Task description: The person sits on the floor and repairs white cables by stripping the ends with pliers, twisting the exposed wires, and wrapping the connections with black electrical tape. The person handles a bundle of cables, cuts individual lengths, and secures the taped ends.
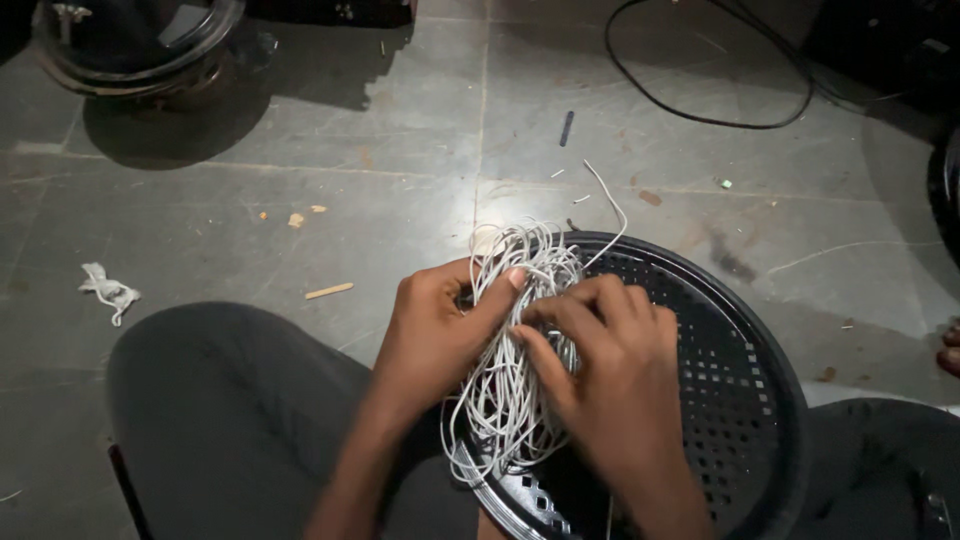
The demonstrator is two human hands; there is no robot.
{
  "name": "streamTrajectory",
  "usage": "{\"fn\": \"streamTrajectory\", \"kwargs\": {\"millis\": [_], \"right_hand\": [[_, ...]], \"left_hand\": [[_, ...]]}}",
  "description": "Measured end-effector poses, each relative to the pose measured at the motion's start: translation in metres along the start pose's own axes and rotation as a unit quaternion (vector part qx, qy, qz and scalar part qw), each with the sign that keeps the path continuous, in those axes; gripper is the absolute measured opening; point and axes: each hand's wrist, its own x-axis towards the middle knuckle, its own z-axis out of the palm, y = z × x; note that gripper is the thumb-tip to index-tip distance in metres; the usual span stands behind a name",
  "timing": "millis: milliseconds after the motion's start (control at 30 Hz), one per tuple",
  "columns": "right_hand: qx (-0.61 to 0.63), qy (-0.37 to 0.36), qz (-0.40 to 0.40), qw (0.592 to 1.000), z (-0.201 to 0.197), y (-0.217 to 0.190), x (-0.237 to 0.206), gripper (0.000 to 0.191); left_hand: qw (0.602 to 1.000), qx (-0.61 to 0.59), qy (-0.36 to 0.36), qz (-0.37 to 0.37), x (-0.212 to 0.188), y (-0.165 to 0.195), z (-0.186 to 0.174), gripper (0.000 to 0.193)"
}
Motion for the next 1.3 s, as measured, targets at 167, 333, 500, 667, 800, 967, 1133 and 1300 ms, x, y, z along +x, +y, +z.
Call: {"fn": "streamTrajectory", "kwargs": {"millis": [167, 333, 500, 667, 800, 967, 1133, 1300], "right_hand": [[0.116, -0.01, 0.01, 0.993, -0.007, 0.001, -0.003, 0.019], [0.497, -0.086, 0.124, 0.854, -0.02, 0.016, 0.0, 0.015], [0.22, -0.113, 0.061, 0.967, -0.02, 0.019, 0.001, 0.018], [0.531, -0.127, 0.022, 0.837, -0.026, 0.016, -0.003, 0.024], [0.401, -0.258, 0.127, 0.87, -0.038, 0.017, -0.005, 0.022], [0.555, -0.245, -0.009, 0.795, -0.054, 0.015, -0.007, 0.027], [0.661, -0.254, -0.05, 0.705, -0.06, 0.008, -0.015, 0.036], [0.604, -0.248, -0.013, 0.757, -0.072, 0.016, -0.024, 0.03]], "left_hand": [[0.995, 0.075, 0.052, -0.033, 0.0, 0.003, 0.003, 0.027], [0.989, 0.078, 0.129, 0.006, 0.005, 0.001, 0.002, 0.028], [0.955, 0.174, 0.175, 0.166, 0.008, -0.011, 0.009, 0.022], [0.952, 0.201, 0.196, 0.125, 0.013, -0.02, 0.007, 0.024], [0.934, 0.203, 0.206, 0.212, 0.015, -0.024, 0.006, 0.019], [0.933, 0.226, 0.221, 0.172, 0.019, -0.032, 0.002, 0.021], [0.921, 0.259, 0.243, 0.159, 0.022, -0.041, -0.009, 0.026], [0.92, 0.275, 0.264, 0.092, 0.023, -0.043, -0.018, 0.028]]}}
